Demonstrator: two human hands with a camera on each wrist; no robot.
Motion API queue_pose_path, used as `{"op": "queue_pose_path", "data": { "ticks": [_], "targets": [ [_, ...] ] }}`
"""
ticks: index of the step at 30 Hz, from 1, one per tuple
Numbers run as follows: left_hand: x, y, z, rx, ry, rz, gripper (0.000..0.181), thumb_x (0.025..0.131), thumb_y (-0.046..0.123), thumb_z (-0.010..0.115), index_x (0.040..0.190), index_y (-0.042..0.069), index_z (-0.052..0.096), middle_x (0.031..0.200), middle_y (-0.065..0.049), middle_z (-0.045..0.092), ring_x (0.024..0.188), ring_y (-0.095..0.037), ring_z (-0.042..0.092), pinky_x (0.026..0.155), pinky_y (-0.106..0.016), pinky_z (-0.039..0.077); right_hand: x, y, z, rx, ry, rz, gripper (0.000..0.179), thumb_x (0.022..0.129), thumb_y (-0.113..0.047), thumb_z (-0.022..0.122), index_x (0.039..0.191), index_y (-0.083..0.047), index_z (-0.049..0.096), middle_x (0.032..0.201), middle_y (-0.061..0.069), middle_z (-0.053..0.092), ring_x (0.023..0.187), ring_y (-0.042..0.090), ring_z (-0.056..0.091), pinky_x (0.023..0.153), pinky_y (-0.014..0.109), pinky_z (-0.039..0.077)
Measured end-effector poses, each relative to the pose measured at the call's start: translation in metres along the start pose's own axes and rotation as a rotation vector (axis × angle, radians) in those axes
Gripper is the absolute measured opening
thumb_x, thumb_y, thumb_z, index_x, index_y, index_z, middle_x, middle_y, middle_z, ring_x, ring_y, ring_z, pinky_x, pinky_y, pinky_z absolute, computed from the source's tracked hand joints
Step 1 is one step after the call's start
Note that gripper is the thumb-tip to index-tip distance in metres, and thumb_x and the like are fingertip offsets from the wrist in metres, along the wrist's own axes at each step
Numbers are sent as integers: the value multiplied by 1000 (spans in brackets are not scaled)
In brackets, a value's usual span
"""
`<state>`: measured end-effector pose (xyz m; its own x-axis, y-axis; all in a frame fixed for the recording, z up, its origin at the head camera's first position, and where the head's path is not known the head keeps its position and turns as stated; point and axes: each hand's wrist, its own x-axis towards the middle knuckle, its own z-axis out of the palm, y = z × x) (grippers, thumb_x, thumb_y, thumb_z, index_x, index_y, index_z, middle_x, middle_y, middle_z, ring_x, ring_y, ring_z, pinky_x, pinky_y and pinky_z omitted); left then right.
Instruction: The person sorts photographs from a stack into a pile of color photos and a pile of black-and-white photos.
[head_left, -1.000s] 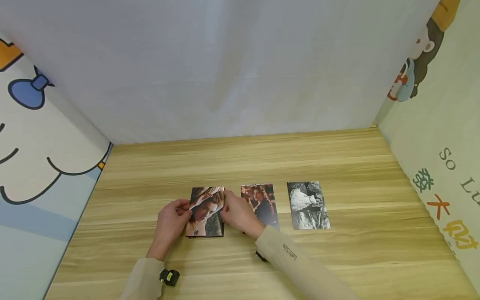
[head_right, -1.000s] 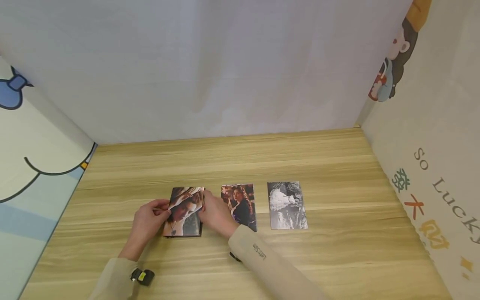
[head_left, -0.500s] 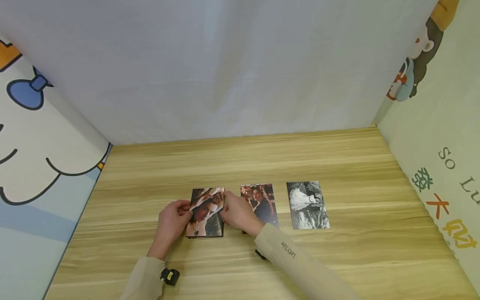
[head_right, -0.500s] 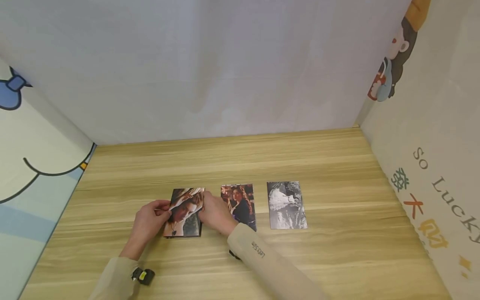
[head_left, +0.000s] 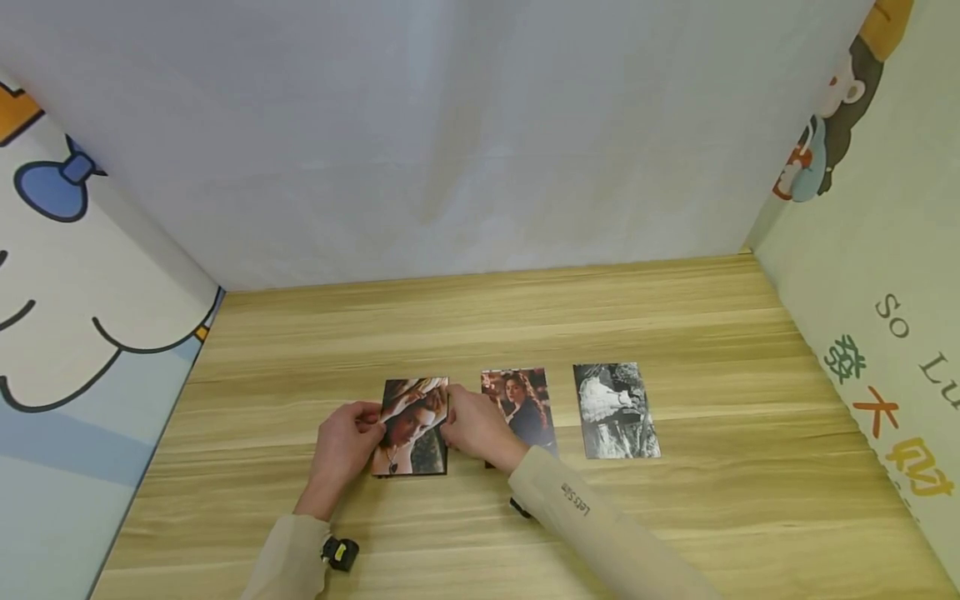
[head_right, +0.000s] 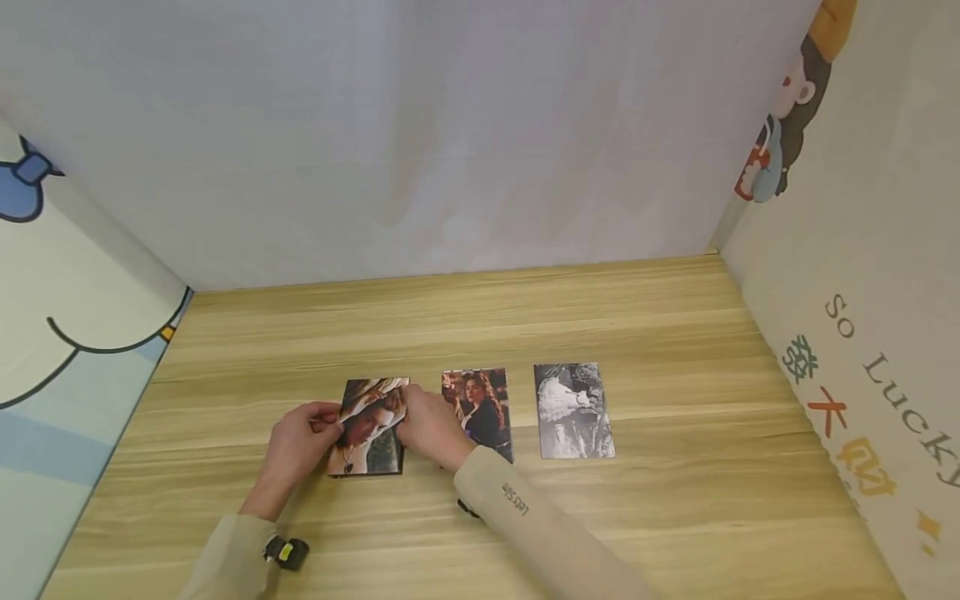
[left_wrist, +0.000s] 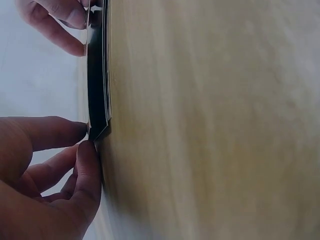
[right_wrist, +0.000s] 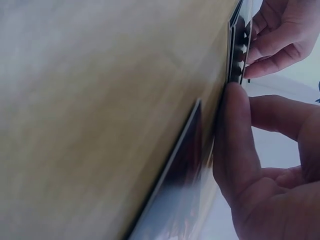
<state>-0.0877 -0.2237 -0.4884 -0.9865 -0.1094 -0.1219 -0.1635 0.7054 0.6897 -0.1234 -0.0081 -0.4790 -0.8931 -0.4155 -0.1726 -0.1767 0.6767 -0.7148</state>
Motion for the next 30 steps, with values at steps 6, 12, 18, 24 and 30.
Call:
{"op": "queue_pose_path", "data": {
  "ticks": [6, 12, 18, 24, 30],
  "targets": [
    [1, -1, 0, 2, 3, -5, 30, 90, 1, 66, 118, -9, 70, 103, -19, 72, 93, -34, 71, 85, -49, 58, 0, -2, 0, -4, -6, 8, 63, 88, 0, 68, 147, 5, 49, 68, -6, 59, 54, 10, 52, 53, 27, 42],
    [2, -2, 0, 7, 3, -4, 32, 89, 1, 66, 119, -9, 69, 101, -18, 71, 91, -31, 70, 84, -48, 57, 0, -2, 0, -7, -5, 9, 64, 88, 0, 69, 148, 4, 48, 69, -5, 59, 54, 10, 53, 52, 26, 42],
    [1, -3, 1, 9, 40, -9, 35, 90, 6, 67, 123, -7, 69, 101, -15, 71, 93, -30, 70, 84, -47, 57, -3, 1, -1, 14, 2, -12, 61, 91, -1, 65, 149, 4, 47, 67, -6, 58, 50, 9, 48, 50, 25, 38],
    [-2, 2, 2, -51, 119, -20, 36, 95, 14, 63, 127, -1, 69, 106, -13, 72, 97, -30, 72, 83, -44, 58, -11, 6, -5, 73, 42, -16, 52, 96, -7, 63, 147, -1, 53, 71, -5, 61, 48, 8, 43, 48, 25, 36],
    [-6, 14, 4, -107, 169, -16, 33, 97, 17, 66, 125, 3, 72, 102, -10, 73, 90, -25, 73, 75, -31, 56, -19, 5, -13, 104, 74, -31, 46, 97, -11, 64, 142, -1, 58, 92, 0, 69, 60, 8, 55, 58, 27, 46]
  ]
}}
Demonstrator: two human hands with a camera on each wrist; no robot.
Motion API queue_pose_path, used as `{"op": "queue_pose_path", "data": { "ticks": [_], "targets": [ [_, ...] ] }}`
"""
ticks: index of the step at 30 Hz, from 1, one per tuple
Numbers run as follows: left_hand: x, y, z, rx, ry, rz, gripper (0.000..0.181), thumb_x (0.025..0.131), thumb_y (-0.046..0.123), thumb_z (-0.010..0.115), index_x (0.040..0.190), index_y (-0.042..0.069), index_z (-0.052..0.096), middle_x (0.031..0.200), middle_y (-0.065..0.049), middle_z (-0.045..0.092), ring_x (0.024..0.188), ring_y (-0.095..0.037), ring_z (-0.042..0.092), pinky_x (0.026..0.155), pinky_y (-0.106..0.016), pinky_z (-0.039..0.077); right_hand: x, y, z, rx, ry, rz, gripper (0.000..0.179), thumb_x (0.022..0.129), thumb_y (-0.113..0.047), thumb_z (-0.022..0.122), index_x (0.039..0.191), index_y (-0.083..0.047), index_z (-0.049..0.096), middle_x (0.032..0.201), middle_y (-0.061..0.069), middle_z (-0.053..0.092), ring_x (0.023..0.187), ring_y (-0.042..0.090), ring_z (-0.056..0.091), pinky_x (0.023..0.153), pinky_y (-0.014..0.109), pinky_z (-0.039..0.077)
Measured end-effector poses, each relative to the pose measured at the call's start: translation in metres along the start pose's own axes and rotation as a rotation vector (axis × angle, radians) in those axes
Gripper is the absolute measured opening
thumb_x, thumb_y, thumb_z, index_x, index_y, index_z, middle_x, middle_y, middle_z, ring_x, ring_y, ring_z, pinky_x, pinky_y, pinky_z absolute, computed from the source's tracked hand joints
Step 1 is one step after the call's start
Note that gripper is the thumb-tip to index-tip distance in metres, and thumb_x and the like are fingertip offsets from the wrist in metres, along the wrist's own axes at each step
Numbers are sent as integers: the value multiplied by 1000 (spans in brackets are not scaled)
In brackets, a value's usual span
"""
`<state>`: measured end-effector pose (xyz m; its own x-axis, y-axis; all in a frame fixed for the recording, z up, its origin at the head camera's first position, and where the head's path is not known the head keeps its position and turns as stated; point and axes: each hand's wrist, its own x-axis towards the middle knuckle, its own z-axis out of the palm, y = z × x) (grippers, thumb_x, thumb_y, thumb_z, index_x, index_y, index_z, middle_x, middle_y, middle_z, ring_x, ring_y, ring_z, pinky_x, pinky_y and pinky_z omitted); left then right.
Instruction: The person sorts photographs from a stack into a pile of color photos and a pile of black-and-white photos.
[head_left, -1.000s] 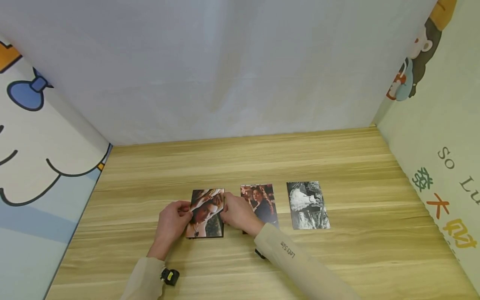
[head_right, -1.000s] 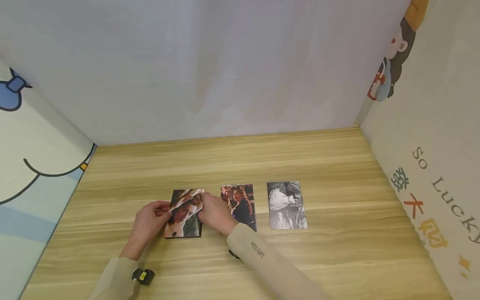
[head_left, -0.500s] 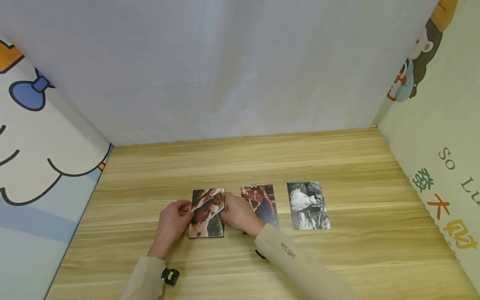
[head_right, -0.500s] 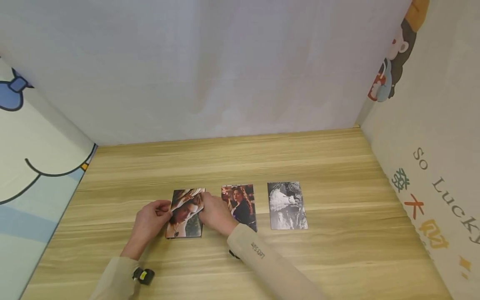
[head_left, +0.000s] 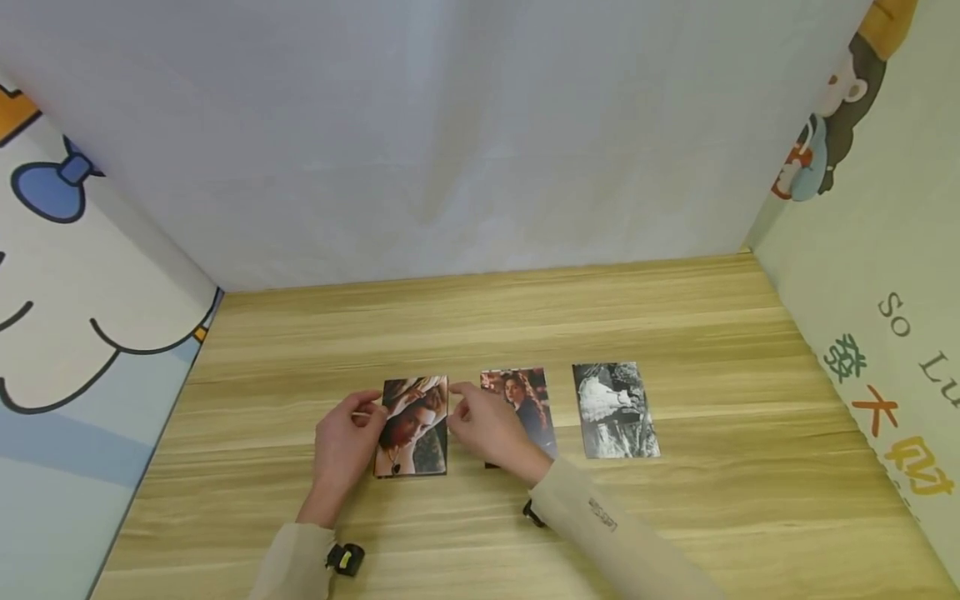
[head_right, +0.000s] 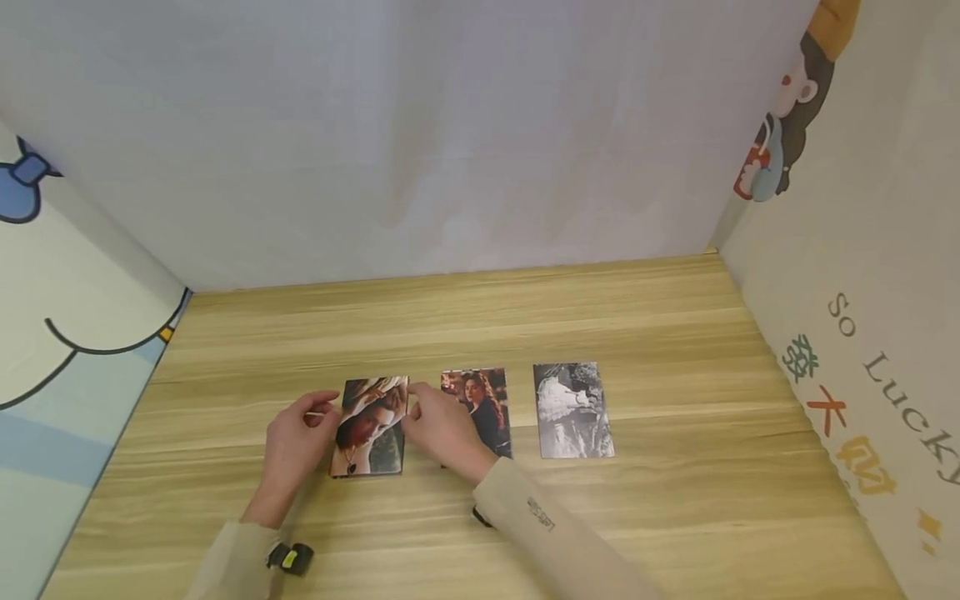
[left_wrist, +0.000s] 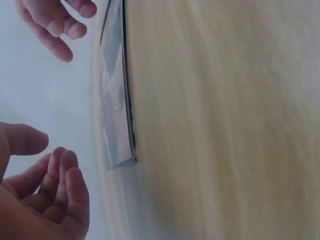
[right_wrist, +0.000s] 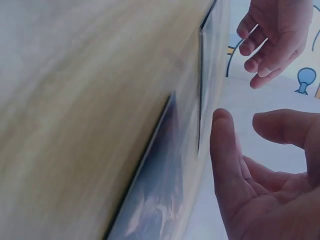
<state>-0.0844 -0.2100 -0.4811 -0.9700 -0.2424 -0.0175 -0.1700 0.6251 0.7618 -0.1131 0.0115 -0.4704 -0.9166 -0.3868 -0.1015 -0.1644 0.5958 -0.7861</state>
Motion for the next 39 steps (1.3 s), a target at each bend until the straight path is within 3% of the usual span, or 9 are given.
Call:
{"op": "queue_pose_path", "data": {
  "ticks": [4, 12, 22, 28, 34, 39],
  "targets": [
    [-5, 7, 2, -48, 27, 18, 30, 97, 16, 68, 124, 3, 72, 101, -10, 73, 88, -24, 71, 70, -24, 53, -6, -1, -6, 43, 23, -11, 44, 99, -13, 62, 141, -2, 60, 96, 0, 69, 66, 9, 61, 60, 28, 49],
    [-13, 21, 8, -135, 37, 60, 31, 95, 9, 66, 123, 0, 72, 104, -12, 72, 93, -25, 70, 70, -18, 53, -23, 4, -20, 126, 82, -29, 41, 101, -14, 63, 140, -2, 61, 101, -1, 68, 89, 16, 70, 77, 35, 58],
    [-22, 36, 24, -174, 20, 142, 24, 95, 5, 69, 118, 1, 73, 104, -11, 72, 91, -24, 69, 76, -25, 56, -41, 15, -40, 121, 196, -29, 35, 98, -12, 66, 132, -5, 68, 100, -1, 69, 90, 17, 70, 81, 39, 58],
    [-26, 44, 35, -219, -27, 172, 26, 93, 0, 69, 118, -4, 71, 104, -14, 71, 89, -25, 70, 78, -28, 58, -48, 28, -53, 117, 224, 7, 37, 97, -11, 69, 133, -3, 67, 102, 1, 69, 94, 20, 69, 85, 40, 59],
    [-30, 52, 49, -157, -116, 214, 33, 94, 6, 70, 126, -3, 69, 112, -14, 71, 97, -26, 71, 84, -37, 60, -52, 44, -63, 58, 233, 58, 41, 95, -11, 69, 135, 1, 64, 108, 8, 70, 98, 26, 70, 85, 42, 59],
    [-29, 57, 59, -145, -177, 202, 37, 95, 12, 68, 131, 1, 67, 117, -11, 70, 102, -25, 71, 86, -38, 60, -53, 55, -69, 10, 210, 81, 44, 95, -12, 70, 135, 4, 63, 109, 11, 70, 98, 28, 71, 87, 45, 59]
  ]
}}
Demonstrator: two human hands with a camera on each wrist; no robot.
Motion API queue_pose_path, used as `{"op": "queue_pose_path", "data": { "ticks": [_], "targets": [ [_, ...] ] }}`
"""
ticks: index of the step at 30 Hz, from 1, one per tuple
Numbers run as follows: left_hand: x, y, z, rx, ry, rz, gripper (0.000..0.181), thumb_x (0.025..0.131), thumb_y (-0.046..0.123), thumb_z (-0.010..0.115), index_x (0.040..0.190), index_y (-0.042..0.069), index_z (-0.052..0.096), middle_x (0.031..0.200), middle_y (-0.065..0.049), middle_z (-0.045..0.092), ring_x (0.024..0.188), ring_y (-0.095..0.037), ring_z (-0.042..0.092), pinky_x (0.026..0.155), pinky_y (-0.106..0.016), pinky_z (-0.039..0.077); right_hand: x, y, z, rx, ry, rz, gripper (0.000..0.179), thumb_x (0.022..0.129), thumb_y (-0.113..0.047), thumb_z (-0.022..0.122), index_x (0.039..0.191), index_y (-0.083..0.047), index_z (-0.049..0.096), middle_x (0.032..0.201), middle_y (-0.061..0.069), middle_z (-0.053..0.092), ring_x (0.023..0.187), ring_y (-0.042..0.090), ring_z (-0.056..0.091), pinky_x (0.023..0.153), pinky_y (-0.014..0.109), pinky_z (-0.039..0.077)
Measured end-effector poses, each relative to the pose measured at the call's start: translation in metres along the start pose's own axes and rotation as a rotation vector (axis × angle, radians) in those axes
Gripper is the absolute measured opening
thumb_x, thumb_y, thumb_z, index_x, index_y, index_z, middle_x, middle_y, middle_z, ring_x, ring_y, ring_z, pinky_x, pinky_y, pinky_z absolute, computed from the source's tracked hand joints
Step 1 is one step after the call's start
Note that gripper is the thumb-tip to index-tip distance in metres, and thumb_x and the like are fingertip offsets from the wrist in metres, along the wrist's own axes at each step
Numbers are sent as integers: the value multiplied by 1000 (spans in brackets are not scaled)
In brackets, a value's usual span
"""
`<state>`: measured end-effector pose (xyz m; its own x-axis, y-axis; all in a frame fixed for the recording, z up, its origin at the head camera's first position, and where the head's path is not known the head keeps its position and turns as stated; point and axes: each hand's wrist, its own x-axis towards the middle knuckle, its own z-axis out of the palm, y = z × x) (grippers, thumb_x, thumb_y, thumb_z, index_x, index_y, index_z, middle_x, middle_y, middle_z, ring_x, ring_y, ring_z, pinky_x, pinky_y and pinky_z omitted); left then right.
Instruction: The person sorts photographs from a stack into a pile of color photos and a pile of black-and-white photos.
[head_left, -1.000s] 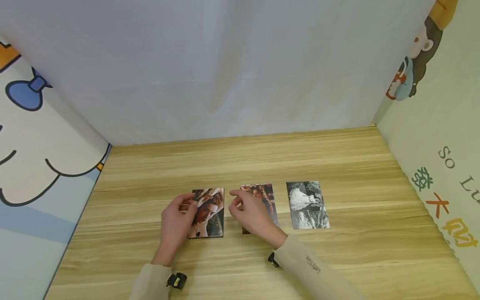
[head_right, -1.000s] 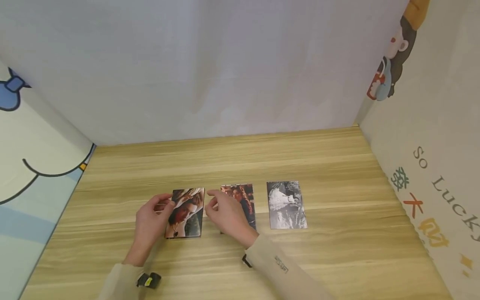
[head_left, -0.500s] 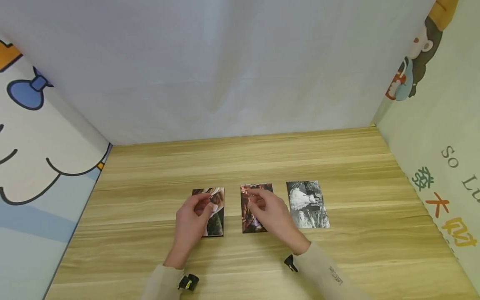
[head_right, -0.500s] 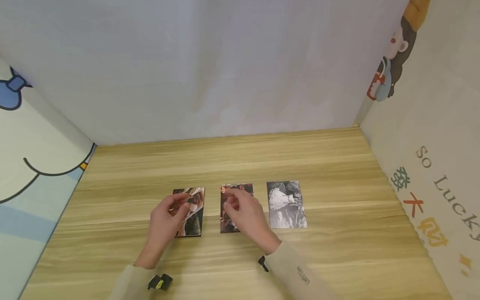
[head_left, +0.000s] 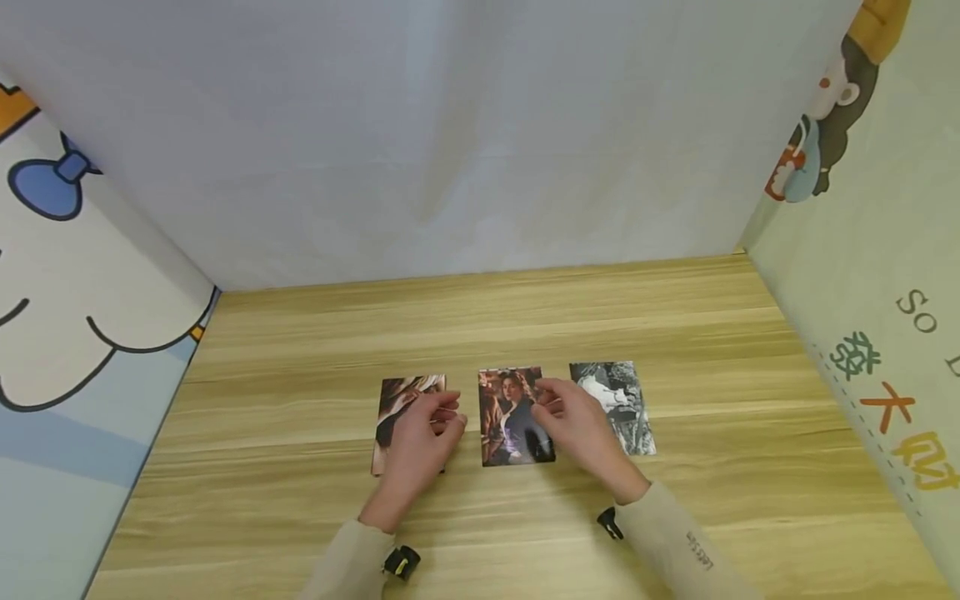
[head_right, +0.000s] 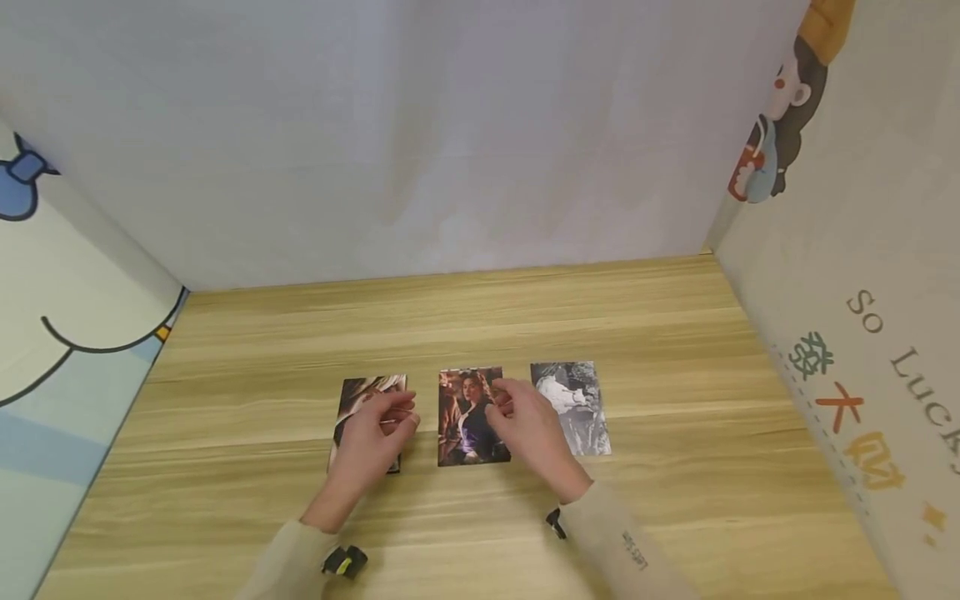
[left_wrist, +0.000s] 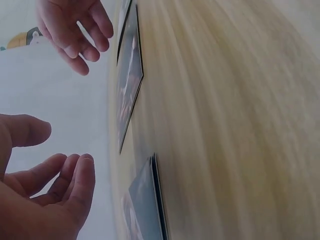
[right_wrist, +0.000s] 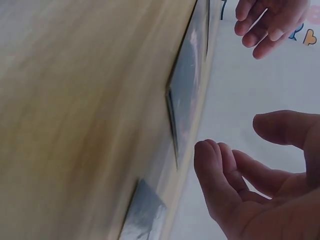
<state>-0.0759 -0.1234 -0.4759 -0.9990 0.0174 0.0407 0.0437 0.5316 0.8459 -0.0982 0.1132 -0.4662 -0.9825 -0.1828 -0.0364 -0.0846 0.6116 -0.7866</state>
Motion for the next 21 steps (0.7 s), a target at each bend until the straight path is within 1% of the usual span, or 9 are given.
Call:
{"op": "queue_pose_path", "data": {
  "ticks": [4, 8, 13, 16, 18, 21],
  "targets": [
    [5, 0, 7, -27, -52, -17, 38, 95, 10, 68, 131, -1, 66, 120, -14, 69, 103, -27, 72, 88, -38, 60, 3, 8, -1, -19, -26, 21, 46, 95, -13, 72, 135, 5, 62, 109, 14, 70, 98, 29, 71, 88, 47, 59],
    [8, 0, 13, -41, -111, -27, 43, 94, 9, 66, 135, -4, 62, 126, -19, 67, 106, -32, 71, 91, -41, 59, 5, 15, -1, -64, -51, 34, 48, 95, -15, 72, 136, 7, 60, 109, 15, 70, 99, 29, 70, 89, 47, 58],
    [10, 0, 19, -44, -165, -43, 50, 94, 12, 66, 140, -6, 58, 129, -22, 66, 108, -34, 70, 92, -44, 58, 9, 19, -3, -110, -77, 35, 48, 94, -13, 71, 135, 10, 60, 104, 12, 71, 95, 27, 70, 88, 46, 58],
    [10, 1, 21, -33, -184, -58, 53, 93, 14, 68, 141, -7, 56, 126, -23, 66, 108, -35, 70, 93, -45, 58, 12, 21, -3, -131, -88, 34, 45, 93, -13, 71, 132, 9, 63, 97, 8, 72, 88, 22, 69, 85, 44, 58],
    [11, 1, 23, -19, -190, -69, 55, 92, 14, 68, 142, -7, 56, 125, -23, 66, 108, -35, 70, 92, -46, 58, 14, 22, -3, -139, -101, 29, 39, 93, -13, 71, 126, 7, 67, 92, 5, 71, 81, 18, 66, 79, 41, 58],
    [11, 3, 25, 0, -198, -79, 57, 91, 15, 68, 142, -6, 56, 123, -23, 67, 107, -35, 71, 92, -47, 58, 15, 22, -4, -144, -114, 28, 33, 93, -13, 70, 121, 5, 69, 85, 1, 69, 71, 15, 60, 70, 36, 54]
  ]
}}
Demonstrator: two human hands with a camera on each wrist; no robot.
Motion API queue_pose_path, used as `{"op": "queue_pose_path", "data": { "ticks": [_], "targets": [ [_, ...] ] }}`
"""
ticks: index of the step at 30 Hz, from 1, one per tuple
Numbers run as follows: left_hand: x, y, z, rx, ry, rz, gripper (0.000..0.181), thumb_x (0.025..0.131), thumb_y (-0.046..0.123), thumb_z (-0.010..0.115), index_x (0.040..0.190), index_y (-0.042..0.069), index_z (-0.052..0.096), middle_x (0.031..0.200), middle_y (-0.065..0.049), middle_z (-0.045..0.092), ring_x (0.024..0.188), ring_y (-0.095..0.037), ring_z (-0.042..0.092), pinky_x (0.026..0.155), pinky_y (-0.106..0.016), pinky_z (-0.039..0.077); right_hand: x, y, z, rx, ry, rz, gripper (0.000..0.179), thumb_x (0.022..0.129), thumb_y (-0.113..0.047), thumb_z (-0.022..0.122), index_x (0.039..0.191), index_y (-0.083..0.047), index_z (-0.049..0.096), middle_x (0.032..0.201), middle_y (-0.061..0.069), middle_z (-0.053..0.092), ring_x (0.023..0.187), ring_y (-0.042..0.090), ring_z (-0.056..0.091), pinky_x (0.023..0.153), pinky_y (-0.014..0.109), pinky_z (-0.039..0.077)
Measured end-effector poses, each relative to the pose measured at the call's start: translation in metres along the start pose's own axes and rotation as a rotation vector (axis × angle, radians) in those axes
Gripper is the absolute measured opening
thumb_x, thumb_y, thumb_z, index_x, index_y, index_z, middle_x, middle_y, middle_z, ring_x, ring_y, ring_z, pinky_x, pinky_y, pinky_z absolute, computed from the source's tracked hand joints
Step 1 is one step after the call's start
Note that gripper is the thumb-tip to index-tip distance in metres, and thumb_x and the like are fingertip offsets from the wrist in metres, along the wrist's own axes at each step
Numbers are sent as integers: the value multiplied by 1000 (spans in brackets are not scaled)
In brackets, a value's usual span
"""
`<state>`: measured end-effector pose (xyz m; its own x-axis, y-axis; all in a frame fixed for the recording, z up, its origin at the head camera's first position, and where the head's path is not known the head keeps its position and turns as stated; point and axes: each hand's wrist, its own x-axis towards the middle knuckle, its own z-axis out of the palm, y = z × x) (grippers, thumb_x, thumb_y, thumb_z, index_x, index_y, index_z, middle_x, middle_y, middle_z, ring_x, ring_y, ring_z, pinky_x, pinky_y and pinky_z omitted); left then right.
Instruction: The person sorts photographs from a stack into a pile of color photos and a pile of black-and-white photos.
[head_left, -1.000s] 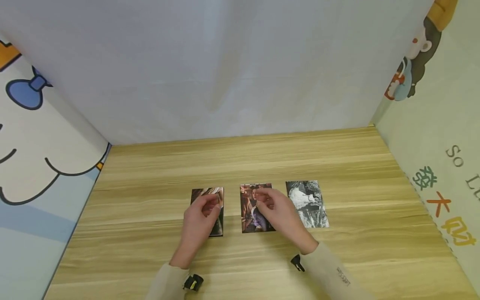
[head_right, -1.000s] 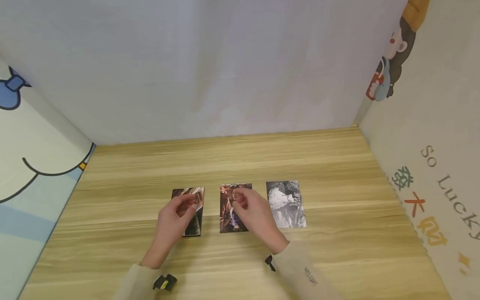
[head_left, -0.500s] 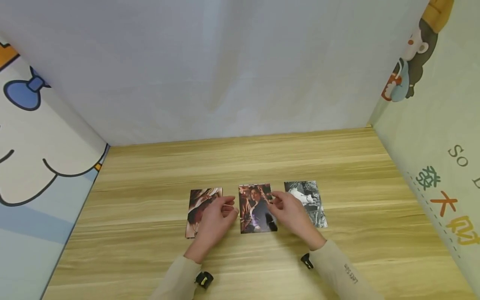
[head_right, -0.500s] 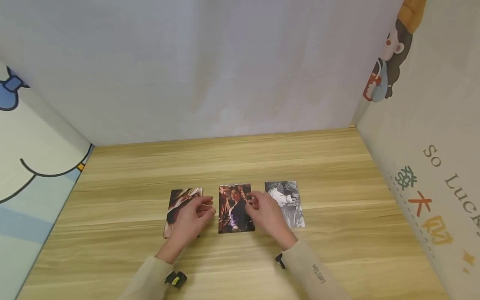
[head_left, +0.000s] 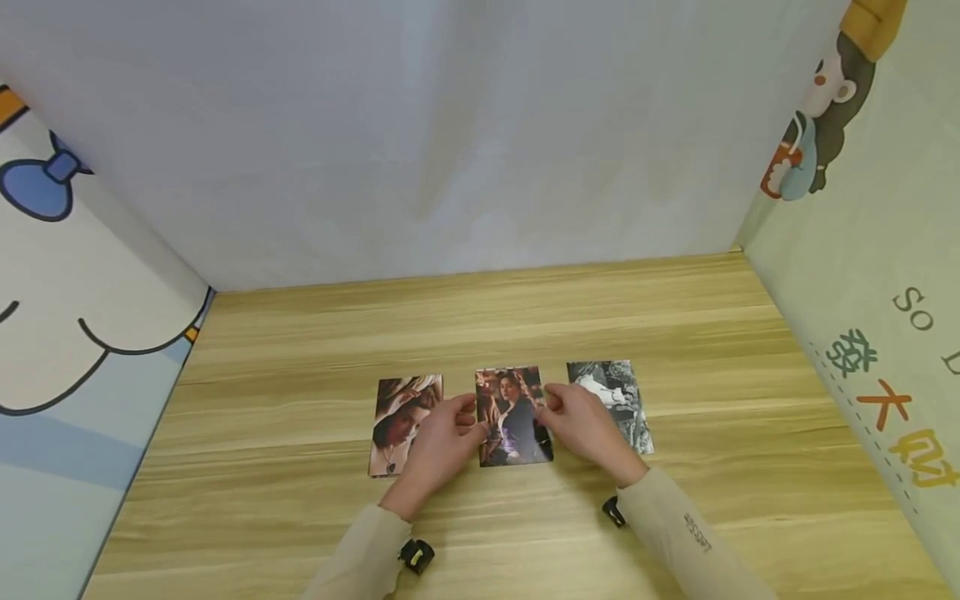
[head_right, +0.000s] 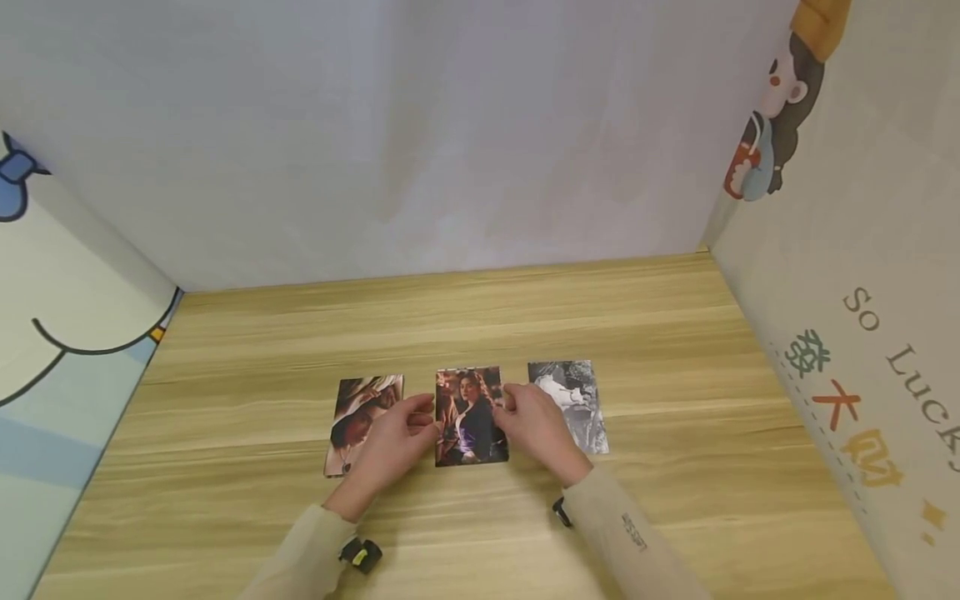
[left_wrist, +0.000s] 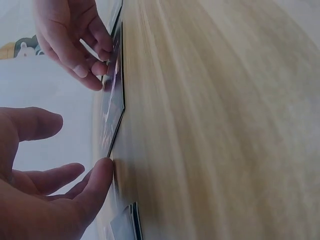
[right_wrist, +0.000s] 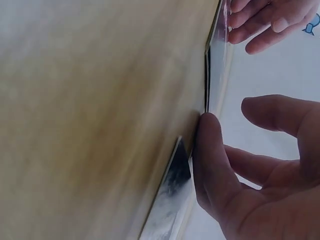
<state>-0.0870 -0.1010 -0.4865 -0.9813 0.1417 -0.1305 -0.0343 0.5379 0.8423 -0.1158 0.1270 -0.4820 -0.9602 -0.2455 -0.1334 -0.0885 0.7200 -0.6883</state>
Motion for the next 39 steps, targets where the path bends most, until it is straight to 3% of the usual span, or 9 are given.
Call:
{"op": "queue_pose_path", "data": {
  "ticks": [8, 14, 18, 22, 26, 34, 39],
  "targets": [
    [0, 4, 0, 6, -13, -8, 56, 93, 17, 69, 143, -5, 56, 121, -23, 69, 106, -35, 72, 91, -48, 58, 2, -3, -3, -2, -34, -9, 37, 94, -12, 65, 127, 5, 69, 75, -3, 65, 55, 12, 45, 52, 28, 38],
    [0, 4, 1, -16, -4, -14, 54, 94, 17, 69, 142, -4, 57, 124, -23, 69, 108, -36, 71, 92, -49, 57, 3, -3, -3, 16, -40, -2, 44, 95, -12, 65, 134, 7, 64, 83, 0, 71, 52, 11, 44, 49, 27, 37],
    [-1, 3, 3, -46, 13, -22, 53, 95, 17, 67, 142, -4, 57, 128, -22, 67, 112, -37, 69, 95, -49, 56, 0, -5, -4, 33, -33, 8, 43, 95, -13, 65, 134, 7, 64, 92, 4, 75, 60, 12, 55, 54, 30, 45],
    [-2, 2, 4, -73, 36, -14, 53, 94, 16, 67, 142, -5, 57, 130, -24, 65, 113, -37, 68, 95, -47, 57, -4, -5, -5, 30, -2, 9, 44, 96, -13, 65, 136, 5, 63, 101, 7, 76, 80, 18, 68, 73, 39, 57],
    [-4, 2, 5, -86, 68, 5, 52, 93, 13, 66, 141, -5, 58, 132, -25, 62, 112, -37, 69, 93, -45, 58, -7, -6, -5, 40, 25, 17, 47, 96, -14, 65, 139, 2, 61, 101, 7, 75, 88, 21, 71, 85, 46, 57],
    [-3, 4, 7, -135, 180, 62, 49, 89, -1, 66, 137, -8, 60, 126, -23, 63, 105, -34, 70, 87, -39, 60, -11, -7, -6, 100, 82, 18, 47, 92, -11, 67, 138, -2, 62, 91, 1, 70, 80, 16, 68, 75, 41, 54],
    [0, 4, 7, -182, 221, 49, 50, 89, -3, 66, 139, -6, 60, 121, -19, 65, 101, -29, 71, 84, -35, 60, -12, -9, -5, 147, 90, 35, 50, 93, -12, 69, 141, -3, 59, 92, 2, 68, 88, 21, 72, 78, 41, 55]
  ]
}}
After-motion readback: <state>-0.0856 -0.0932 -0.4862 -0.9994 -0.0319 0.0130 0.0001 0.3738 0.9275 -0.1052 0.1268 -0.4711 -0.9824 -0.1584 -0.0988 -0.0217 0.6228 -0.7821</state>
